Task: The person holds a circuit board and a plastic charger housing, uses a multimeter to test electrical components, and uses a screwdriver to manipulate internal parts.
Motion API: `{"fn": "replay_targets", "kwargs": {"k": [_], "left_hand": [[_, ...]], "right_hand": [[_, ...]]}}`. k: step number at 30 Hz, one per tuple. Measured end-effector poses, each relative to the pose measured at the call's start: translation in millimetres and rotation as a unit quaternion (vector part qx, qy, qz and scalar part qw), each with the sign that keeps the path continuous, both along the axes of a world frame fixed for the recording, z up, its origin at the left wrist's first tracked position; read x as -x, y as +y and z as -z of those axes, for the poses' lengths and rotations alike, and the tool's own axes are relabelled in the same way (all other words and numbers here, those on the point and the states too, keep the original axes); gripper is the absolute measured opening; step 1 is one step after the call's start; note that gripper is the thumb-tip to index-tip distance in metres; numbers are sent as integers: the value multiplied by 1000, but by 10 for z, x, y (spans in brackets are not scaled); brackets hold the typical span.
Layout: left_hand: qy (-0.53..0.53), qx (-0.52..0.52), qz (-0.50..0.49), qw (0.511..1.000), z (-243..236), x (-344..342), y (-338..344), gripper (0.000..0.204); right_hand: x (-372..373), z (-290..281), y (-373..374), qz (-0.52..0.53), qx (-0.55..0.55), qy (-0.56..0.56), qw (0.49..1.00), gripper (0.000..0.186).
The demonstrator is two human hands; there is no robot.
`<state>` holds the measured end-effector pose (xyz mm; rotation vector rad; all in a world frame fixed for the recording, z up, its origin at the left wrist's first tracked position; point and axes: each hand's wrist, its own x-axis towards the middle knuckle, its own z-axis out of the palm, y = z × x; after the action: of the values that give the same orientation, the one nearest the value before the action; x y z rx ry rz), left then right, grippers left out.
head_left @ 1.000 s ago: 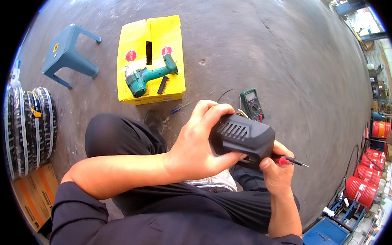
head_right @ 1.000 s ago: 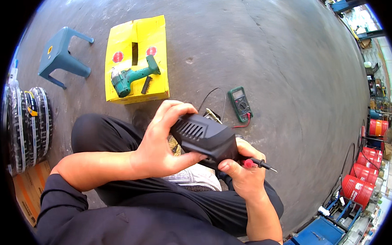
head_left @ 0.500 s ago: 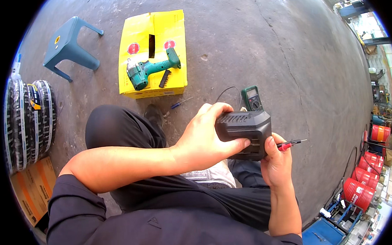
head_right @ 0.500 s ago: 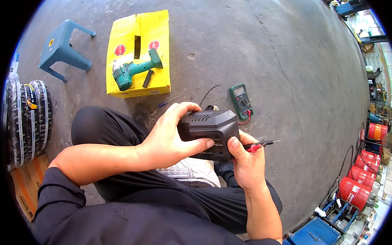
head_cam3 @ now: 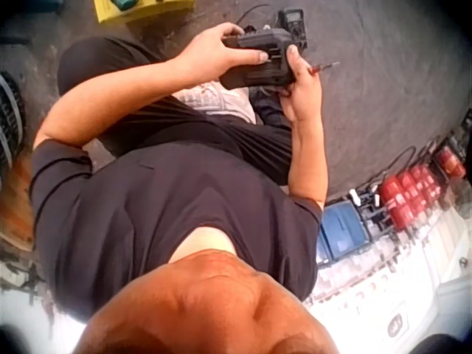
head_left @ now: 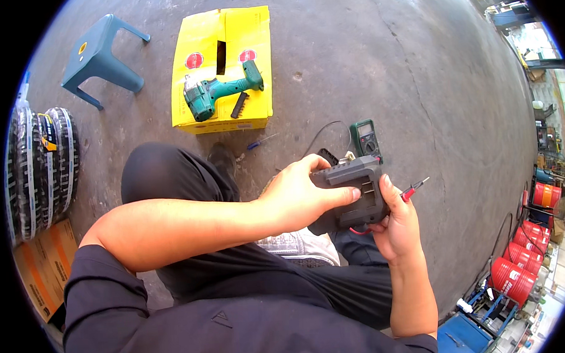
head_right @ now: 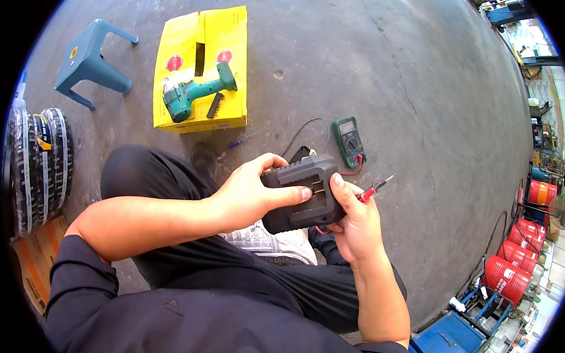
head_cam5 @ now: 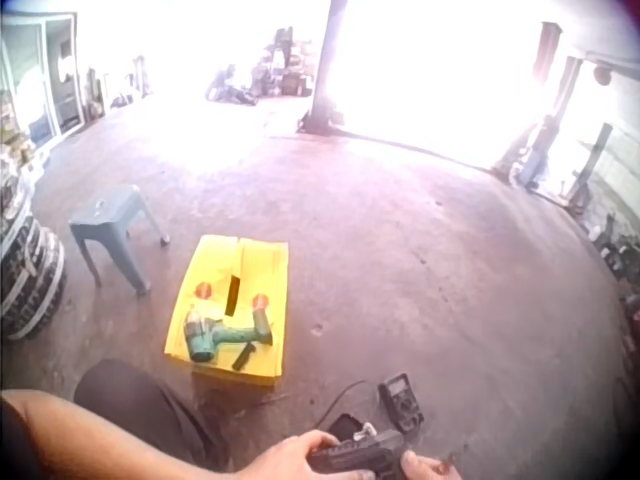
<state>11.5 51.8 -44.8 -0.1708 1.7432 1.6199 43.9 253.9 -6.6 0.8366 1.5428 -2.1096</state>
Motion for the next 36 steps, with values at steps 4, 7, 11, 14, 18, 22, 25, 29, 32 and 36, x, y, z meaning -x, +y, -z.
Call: {"fn": "replay_targets", "kwargs": {"k": [4,7,11,14,18,22,25,29,32,36], "left_hand": [[-21,-15,-14,1000,94,-28,29,73],[42,16,-10,999,40,-20,32,71],[378,-1,-38,925,-176,38,-16,67],[618,-33,-54,783,-296,217,-145,66],[719,-95,-67,685,-245,296,-119,50],[752,-100,-32,650,-258,319,-125,41],[603,-123,-20,788,-329,258,-178,82],[-71,-340,-27,937,-473,310,-311,74],[-230,-319,-15,919,-386,111,-177,61],[-256,-209,-114,937,-153,41,-125,27]], "right_hand": [[-26,79,76,-34,11,5,999,33],[-22,52,82,-32,-5,32,999,33],[10,-144,223,-127,-80,198,969,28],[40,-379,338,-281,-226,363,859,36],[-55,-347,208,-225,-377,533,723,16],[-127,-242,331,-213,-444,640,590,19],[-153,-326,353,-226,-516,631,533,11],[-198,-208,312,-199,-573,616,502,20],[-244,-81,263,-239,-572,594,513,22],[-373,216,171,-293,-547,569,540,28]]}}
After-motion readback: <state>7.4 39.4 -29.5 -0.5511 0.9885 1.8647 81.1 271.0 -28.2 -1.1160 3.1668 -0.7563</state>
